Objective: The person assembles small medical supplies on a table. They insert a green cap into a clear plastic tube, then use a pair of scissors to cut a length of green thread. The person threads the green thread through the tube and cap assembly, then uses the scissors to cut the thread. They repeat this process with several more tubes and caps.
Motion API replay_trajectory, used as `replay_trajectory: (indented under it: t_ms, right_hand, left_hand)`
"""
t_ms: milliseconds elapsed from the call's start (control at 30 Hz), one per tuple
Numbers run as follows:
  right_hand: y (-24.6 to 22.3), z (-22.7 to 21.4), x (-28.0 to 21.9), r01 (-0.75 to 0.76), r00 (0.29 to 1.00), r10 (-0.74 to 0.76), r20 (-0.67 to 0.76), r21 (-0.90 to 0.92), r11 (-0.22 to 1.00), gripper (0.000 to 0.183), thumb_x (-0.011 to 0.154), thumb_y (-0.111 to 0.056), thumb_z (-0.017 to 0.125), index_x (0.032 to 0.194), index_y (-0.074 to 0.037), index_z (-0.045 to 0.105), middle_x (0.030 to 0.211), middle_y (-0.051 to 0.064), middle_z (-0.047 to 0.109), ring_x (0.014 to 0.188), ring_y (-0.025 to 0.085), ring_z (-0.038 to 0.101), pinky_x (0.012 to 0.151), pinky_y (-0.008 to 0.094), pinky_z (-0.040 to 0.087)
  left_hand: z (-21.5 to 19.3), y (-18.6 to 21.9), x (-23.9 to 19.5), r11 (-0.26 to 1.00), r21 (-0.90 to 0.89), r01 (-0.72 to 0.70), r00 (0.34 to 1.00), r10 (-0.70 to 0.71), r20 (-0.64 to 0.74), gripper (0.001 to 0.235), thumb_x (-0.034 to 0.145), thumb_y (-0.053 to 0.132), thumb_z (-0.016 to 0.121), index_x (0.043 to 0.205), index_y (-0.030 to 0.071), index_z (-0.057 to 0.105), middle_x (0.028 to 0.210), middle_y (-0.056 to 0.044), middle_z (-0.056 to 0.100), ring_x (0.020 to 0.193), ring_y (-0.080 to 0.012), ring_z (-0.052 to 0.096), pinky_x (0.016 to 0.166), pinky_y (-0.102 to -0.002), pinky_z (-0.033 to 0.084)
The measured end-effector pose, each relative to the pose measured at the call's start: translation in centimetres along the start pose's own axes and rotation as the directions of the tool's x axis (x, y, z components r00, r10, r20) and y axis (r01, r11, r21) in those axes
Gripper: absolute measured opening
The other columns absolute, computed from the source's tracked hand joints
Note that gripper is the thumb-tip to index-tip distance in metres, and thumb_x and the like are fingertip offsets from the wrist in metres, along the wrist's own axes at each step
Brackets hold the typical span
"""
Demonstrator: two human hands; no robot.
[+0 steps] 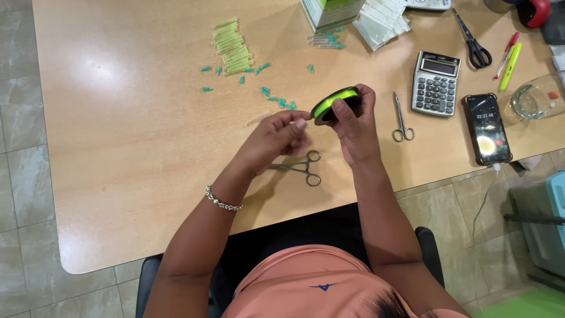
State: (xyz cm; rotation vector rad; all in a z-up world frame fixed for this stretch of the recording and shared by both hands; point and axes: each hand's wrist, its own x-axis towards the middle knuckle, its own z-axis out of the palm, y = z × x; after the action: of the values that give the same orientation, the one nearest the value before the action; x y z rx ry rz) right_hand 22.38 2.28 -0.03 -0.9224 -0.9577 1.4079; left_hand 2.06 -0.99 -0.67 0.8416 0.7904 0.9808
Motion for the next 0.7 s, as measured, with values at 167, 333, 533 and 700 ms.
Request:
replay_trajectory:
  t_ms: [167,333,533,700]
  right_hand:
    - [-0.3,-1.3,0.5,0.000,0.998,0.001,-0.066,0.001,1.000,0.042,0.100,-0.023,0.075,0.124,-0.017,0.041,0.109,0.009,0.056,0.092,0.030,0.074,0.079,0.048,0.070]
    - [-0.2,-3.3,0.8,0.016,0.992,-0.021,-0.127,-0.041,0.999,0.039,0.099,-0.028,0.077,0.121,-0.017,0.046,0.105,0.008,0.060,0.089,0.029,0.076,0.074,0.048,0.071]
    - [0.3,-5.0,1.4,0.085,0.996,-0.083,0.019,-0.238,0.968,0.036,0.099,-0.016,0.077,0.122,-0.011,0.050,0.100,0.007,0.063,0.090,0.025,0.076,0.076,0.045,0.069]
    - [-0.5,-6.9,1.4,0.145,0.986,-0.136,0.093,-0.097,0.985,0.026,0.107,-0.014,0.064,0.129,-0.006,0.053,0.093,0.007,0.064,0.086,0.018,0.075,0.076,0.037,0.069]
  left_hand:
    - [0.6,4.8,-1.8,0.990,0.139,-0.029,0.978,0.056,-0.200,0.020,0.101,0.018,0.065,0.113,0.004,0.074,0.068,0.001,0.058,0.046,-0.0004,0.045,0.044,-0.015,0.043]
    - [-1.2,5.8,-2.1,0.986,0.083,-0.146,0.928,0.166,-0.334,0.014,0.098,0.014,0.070,0.102,0.003,0.077,0.053,0.007,0.037,0.040,0.0017,0.033,0.037,-0.014,0.029]
    - [-3.8,4.6,-1.4,0.970,0.039,-0.238,0.912,0.238,-0.333,0.016,0.100,0.017,0.070,0.103,0.002,0.077,0.051,0.005,0.032,0.044,-0.0007,0.025,0.041,-0.015,0.023]
    - [-6.4,5.2,-1.5,0.916,0.019,-0.402,0.841,0.377,-0.388,0.033,0.106,0.031,0.058,0.100,0.004,0.074,0.061,-0.005,0.054,0.055,-0.0087,0.054,0.056,-0.020,0.038]
